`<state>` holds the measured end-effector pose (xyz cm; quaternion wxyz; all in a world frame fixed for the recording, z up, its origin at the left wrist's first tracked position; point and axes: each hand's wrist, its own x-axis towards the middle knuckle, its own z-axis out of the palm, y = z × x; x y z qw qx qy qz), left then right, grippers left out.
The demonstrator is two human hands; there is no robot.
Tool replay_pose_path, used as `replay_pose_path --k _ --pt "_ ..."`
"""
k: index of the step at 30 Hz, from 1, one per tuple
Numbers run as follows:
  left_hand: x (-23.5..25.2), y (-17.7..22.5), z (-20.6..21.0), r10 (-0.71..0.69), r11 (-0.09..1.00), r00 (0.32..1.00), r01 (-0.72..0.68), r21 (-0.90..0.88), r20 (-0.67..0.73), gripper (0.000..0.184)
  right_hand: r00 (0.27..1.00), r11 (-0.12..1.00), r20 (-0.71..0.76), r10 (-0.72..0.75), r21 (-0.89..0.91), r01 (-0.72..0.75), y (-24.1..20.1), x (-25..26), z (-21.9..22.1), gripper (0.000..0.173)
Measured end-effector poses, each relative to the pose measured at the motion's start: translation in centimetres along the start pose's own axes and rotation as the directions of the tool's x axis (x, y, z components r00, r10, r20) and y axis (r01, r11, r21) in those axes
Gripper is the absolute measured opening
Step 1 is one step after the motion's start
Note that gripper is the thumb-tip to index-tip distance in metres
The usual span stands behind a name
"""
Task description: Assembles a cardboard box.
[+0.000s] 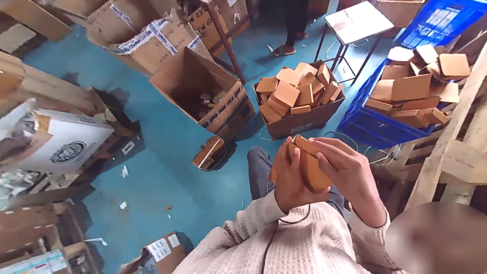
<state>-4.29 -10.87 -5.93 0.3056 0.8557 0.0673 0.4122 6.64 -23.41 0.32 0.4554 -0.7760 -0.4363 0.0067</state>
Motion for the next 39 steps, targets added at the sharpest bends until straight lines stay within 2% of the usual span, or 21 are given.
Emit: replay_pose_path --k 8,10,12,14,20,26,31,36,39 --pt "-0.9 1.3 0.0 -0.018 0.998 0.999 0.015 0.066 0.047 0.120 1.000 0.999 0.019 -0.009 -0.032 0.009 0.2 -1.4 -0.5 0.031" --pt "-1.0 1.7 -0.3 -0.002 0.994 0.999 -0.004 0.112 0.051 0.119 1.000 0.995 0.015 -0.014 0.095 0.012 0.5 -1.9 -0.5 0.029" --pt "-0.5 1.7 -0.9 0.043 0.986 0.999 -0.044 0.163 0.004 0.115 0.995 0.938 -0.066 -0.072 0.336 0.091 0.9 -2.1 0.0 0.028" --pt "-0.2 1.9 -1.3 0.080 0.979 0.996 -0.072 0.190 -0.033 0.111 0.988 0.888 -0.118 -0.100 0.437 0.142 1.0 -2.4 0.4 0.032" --pt "-1.6 2.5 -1.7 0.048 0.990 0.998 -0.041 0.132 -0.048 0.117 0.991 0.981 0.082 -0.102 0.173 0.087 -0.4 -2.3 -0.8 0.034" --pt "-1.6 2.6 -2.0 -0.002 0.981 0.999 0.009 0.193 -0.036 0.121 0.984 0.972 0.145 -0.102 0.224 0.067 -0.4 -0.6 -0.8 0.031" --pt "-1.8 2.9 -2.2 -0.108 0.976 0.993 0.097 0.194 0.048 0.128 0.987 0.956 0.157 -0.037 0.293 -0.011 0.8 -0.6 0.0 0.030" --pt "-2.2 1.9 -2.0 -0.107 0.982 0.994 0.100 0.159 0.036 0.126 0.987 0.932 0.159 0.010 0.356 -0.067 1.0 -0.7 0.5 0.027" --pt "-2.5 1.5 -2.0 -0.101 0.987 0.994 0.096 0.133 0.033 0.121 0.990 0.947 0.140 0.016 0.315 -0.059 0.6 -0.8 0.7 0.027"
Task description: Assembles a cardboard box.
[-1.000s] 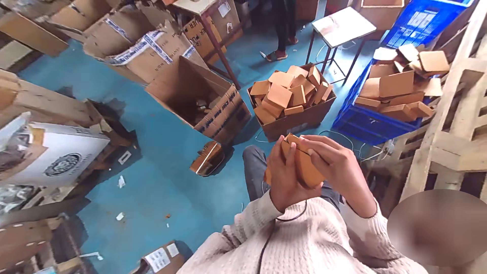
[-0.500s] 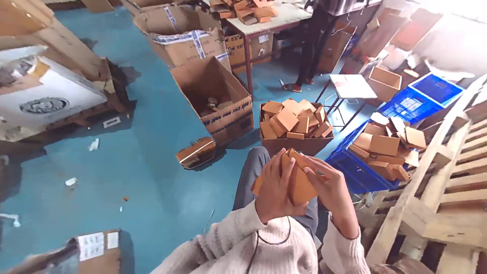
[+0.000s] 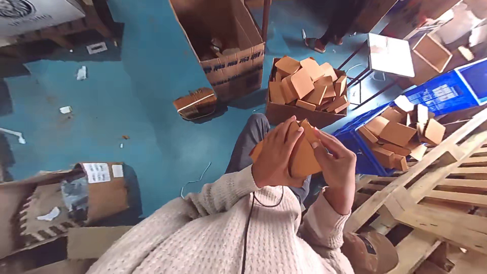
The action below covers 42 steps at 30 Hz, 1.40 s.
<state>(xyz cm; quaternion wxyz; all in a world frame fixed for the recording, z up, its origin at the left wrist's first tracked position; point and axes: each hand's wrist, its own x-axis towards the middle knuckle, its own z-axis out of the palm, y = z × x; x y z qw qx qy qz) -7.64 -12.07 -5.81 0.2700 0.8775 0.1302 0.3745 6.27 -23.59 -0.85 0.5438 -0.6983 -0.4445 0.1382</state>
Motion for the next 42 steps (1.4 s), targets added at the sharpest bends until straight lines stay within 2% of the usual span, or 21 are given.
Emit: replay_pose_path --k 5,9,13,16,19,21,23,25,27,29,32,34,36,38,40,42 --pt "-0.5 0.7 0.6 -0.025 1.000 0.998 0.025 0.003 -0.057 0.104 0.999 0.996 -0.033 -0.033 -0.082 0.030 -0.8 -0.3 0.7 0.025" --pt "-1.2 0.3 1.2 0.008 1.000 0.998 -0.008 -0.009 -0.067 0.099 0.998 0.998 -0.064 -0.011 -0.066 0.007 -0.8 -1.2 1.0 0.025" --pt "-2.0 -0.7 1.5 0.040 0.991 0.995 -0.052 -0.123 -0.091 0.094 0.999 0.990 -0.042 0.002 -0.138 -0.008 -1.1 -2.1 0.9 0.028" --pt "-2.1 -1.0 1.2 0.004 0.983 0.998 -0.017 -0.181 -0.070 0.093 0.995 0.969 0.070 -0.077 -0.229 0.091 -1.6 -2.0 1.1 0.032" --pt "-2.2 -1.3 1.5 -0.027 0.986 0.995 0.011 -0.169 -0.095 0.098 0.958 0.967 0.270 -0.100 -0.199 0.157 -0.6 -1.5 0.9 0.042" --pt "-2.4 -1.2 1.5 -0.066 0.994 0.993 0.057 -0.094 -0.096 0.099 0.970 0.981 0.211 -0.117 -0.129 0.147 0.5 -1.0 1.3 0.043" --pt "-2.2 -1.1 1.0 -0.133 0.991 0.985 0.128 -0.043 -0.112 0.110 0.994 0.995 0.074 -0.080 -0.061 0.084 1.4 -1.2 1.8 0.049" --pt "-1.6 -1.5 0.4 -0.196 0.980 0.974 0.192 -0.043 -0.114 0.119 0.996 0.999 -0.069 -0.052 0.006 0.053 2.4 -1.5 2.6 0.042" --pt "-1.2 -2.1 -0.9 -0.242 0.961 0.970 0.235 -0.143 -0.036 0.117 0.986 0.994 -0.162 -0.037 0.091 0.052 3.5 -1.9 3.7 0.028" --pt "-0.4 -3.3 -2.8 -0.251 0.933 0.962 0.269 -0.239 0.105 0.105 0.978 0.981 -0.208 -0.007 0.189 0.047 4.5 -2.2 4.1 0.026" --pt "0.7 -6.6 -5.0 -0.214 0.855 0.907 0.354 -0.380 0.364 0.087 0.984 0.950 -0.169 0.049 0.313 0.006 5.2 -2.7 4.0 0.022" --pt "0.6 -7.8 -4.9 -0.149 0.761 0.867 0.408 -0.505 0.476 0.086 0.989 0.945 -0.134 0.063 0.326 -0.015 5.4 -2.8 4.3 0.022" --pt "-0.3 -7.6 -4.3 -0.140 0.594 0.845 0.488 -0.639 0.516 0.089 0.993 0.953 -0.100 0.064 0.303 -0.031 5.5 -2.8 4.4 0.025" --pt "-0.6 -7.0 -4.3 -0.207 0.458 0.817 0.567 -0.685 0.538 0.079 0.995 0.959 -0.083 0.063 0.283 -0.037 5.3 -2.8 4.5 0.025" --pt "-0.5 -6.3 -4.3 -0.286 0.398 0.796 0.605 -0.690 0.533 0.054 0.991 0.966 -0.124 0.055 0.257 -0.021 5.0 -2.8 5.2 0.022" --pt "-0.5 -5.9 -3.9 -0.302 0.365 0.806 0.591 -0.719 0.509 0.042 0.979 0.976 -0.205 0.017 0.217 0.029 5.2 -2.9 6.1 0.018"
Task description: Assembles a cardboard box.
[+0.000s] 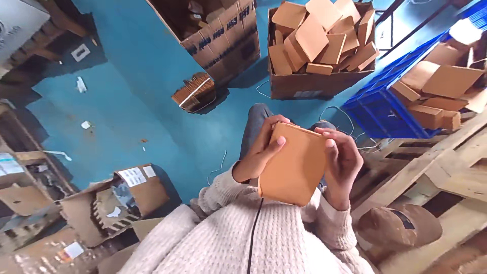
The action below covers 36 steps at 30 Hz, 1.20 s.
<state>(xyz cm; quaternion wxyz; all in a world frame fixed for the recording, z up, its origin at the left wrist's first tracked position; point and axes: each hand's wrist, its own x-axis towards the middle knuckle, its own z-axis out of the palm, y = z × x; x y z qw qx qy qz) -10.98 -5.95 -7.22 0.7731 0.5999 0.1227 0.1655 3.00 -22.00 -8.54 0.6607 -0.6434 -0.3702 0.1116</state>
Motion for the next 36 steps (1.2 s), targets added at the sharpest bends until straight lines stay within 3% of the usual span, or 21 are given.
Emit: replay_pose_path --k 4,7,10,12,14,17,18,20,21,23,26,27,30,31,34,36 --pt "-0.2 -0.4 0.3 -0.001 1.000 1.000 0.001 -0.003 -0.005 0.034 0.988 0.999 -0.152 -0.023 0.035 0.029 1.1 -0.7 1.1 0.031" --pt "0.4 -0.8 -0.1 -0.057 0.998 0.997 0.058 0.028 -0.056 0.035 0.992 0.997 -0.111 0.058 0.055 -0.052 1.5 -0.7 1.3 0.045" --pt "1.9 -1.0 -1.2 -0.183 0.983 0.979 0.185 0.014 -0.093 0.049 0.950 0.957 0.110 0.292 -0.036 -0.289 1.6 -0.4 0.2 0.037" --pt "3.1 -1.4 -2.4 -0.242 0.969 0.966 0.236 -0.079 -0.088 0.067 0.879 0.875 0.064 0.473 0.088 -0.477 2.4 0.2 -0.1 0.033" --pt "3.6 -1.6 -3.0 -0.219 0.969 0.971 0.204 -0.140 -0.098 0.079 0.777 0.707 0.009 0.629 0.410 -0.577 4.2 0.9 -0.6 0.033" --pt "3.5 -2.2 -2.9 -0.026 0.999 0.989 0.030 0.030 -0.149 0.089 0.687 0.243 0.104 0.719 0.889 -0.389 6.9 0.6 -0.8 0.037" --pt "3.4 -2.7 -2.6 0.048 0.995 0.988 -0.035 0.092 -0.144 0.093 0.665 0.102 0.146 0.732 0.942 -0.319 7.6 0.2 -0.6 0.037" --pt "3.1 -3.4 -2.0 0.167 0.961 0.982 -0.141 0.239 -0.093 0.104 0.586 -0.029 0.213 0.782 0.951 -0.308 7.7 -0.1 0.0 0.048" --pt "2.9 -3.7 -1.7 0.225 0.920 0.973 -0.194 0.342 -0.054 0.110 0.562 -0.046 0.229 0.795 0.946 -0.322 7.5 -0.2 0.3 0.051" --pt "2.9 -4.1 -1.0 0.321 0.779 0.946 -0.290 0.556 0.045 0.127 0.583 -0.011 0.241 0.776 0.930 -0.369 7.1 -0.9 1.1 0.050" --pt "3.6 -4.8 -0.5 0.365 0.569 0.912 -0.377 0.731 0.187 0.132 0.667 0.185 0.240 0.705 0.846 -0.501 5.7 -3.4 2.6 0.040" --pt "3.8 -5.2 -0.6 0.366 0.550 0.906 -0.396 0.735 0.214 0.133 0.643 0.209 0.249 0.724 0.810 -0.548 4.7 -4.1 3.1 0.043" --pt "3.8 -5.9 -1.5 0.400 0.626 0.900 -0.408 0.665 0.175 0.138 0.481 0.209 0.232 0.845 0.686 -0.697 2.0 -3.7 4.4 0.035" --pt "3.6 -6.1 -1.8 0.414 0.674 0.898 -0.413 0.612 0.151 0.140 0.459 0.220 0.272 0.846 0.606 -0.764 1.8 -3.2 4.4 0.035" --pt "2.6 -7.8 -2.5 0.347 0.832 0.932 -0.357 0.424 0.104 0.143 0.472 0.198 0.488 0.734 0.511 -0.836 3.9 -3.3 3.5 0.041" --pt "1.8 -9.4 -2.8 0.203 0.937 0.978 -0.206 0.281 0.041 0.127 0.486 0.229 0.495 0.720 0.492 -0.840 5.8 -3.3 3.2 0.036"
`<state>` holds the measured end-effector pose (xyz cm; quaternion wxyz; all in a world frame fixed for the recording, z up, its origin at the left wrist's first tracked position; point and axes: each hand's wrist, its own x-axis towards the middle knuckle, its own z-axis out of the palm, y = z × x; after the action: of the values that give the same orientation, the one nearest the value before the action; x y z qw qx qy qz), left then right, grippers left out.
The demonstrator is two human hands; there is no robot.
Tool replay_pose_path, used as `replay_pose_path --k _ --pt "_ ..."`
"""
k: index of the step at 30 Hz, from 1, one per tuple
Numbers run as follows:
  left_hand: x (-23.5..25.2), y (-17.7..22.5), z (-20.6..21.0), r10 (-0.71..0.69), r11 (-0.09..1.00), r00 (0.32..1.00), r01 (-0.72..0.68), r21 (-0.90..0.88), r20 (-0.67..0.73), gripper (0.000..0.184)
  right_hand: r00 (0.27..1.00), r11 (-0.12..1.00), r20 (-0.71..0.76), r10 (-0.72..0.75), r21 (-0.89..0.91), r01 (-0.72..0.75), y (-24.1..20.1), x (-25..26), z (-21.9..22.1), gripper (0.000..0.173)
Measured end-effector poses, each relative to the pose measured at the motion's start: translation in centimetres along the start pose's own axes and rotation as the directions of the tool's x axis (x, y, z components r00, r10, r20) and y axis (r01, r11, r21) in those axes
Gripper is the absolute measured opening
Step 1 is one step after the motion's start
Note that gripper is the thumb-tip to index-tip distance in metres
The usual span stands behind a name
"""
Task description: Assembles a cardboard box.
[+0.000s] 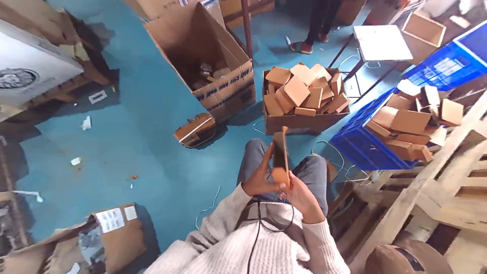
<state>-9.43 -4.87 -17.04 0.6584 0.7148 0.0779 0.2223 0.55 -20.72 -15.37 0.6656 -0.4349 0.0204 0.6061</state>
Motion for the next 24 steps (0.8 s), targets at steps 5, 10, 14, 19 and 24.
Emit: replay_pose_path --k 5,10,14,19,24 --pt "-2.7 -5.3 -2.6 -0.224 0.929 0.942 0.285 0.238 -0.251 0.086 0.870 0.992 -0.492 -0.029 0.095 0.087 -1.5 6.7 -5.3 0.046" --pt "-7.2 -7.2 -7.3 -0.276 0.836 0.800 0.473 0.277 -0.532 0.061 0.720 0.961 -0.655 -0.229 -0.035 0.273 -10.8 14.2 -8.7 0.043" --pt "-12.2 -9.3 -10.0 -0.377 0.699 0.579 0.690 0.189 -0.722 0.046 0.703 0.918 -0.592 -0.394 -0.215 0.333 -20.2 20.4 -7.6 0.066" --pt "-24.2 -13.9 -11.1 -0.619 0.329 0.261 0.943 0.057 -0.741 0.049 0.436 0.896 -0.783 -0.444 -0.391 0.211 -21.3 25.4 -9.4 0.067" --pt "-38.4 -13.8 -7.8 -0.804 -0.085 -0.105 0.994 -0.061 -0.585 0.041 0.573 0.868 -0.653 -0.495 -0.396 0.298 -12.6 20.5 -14.5 0.059"
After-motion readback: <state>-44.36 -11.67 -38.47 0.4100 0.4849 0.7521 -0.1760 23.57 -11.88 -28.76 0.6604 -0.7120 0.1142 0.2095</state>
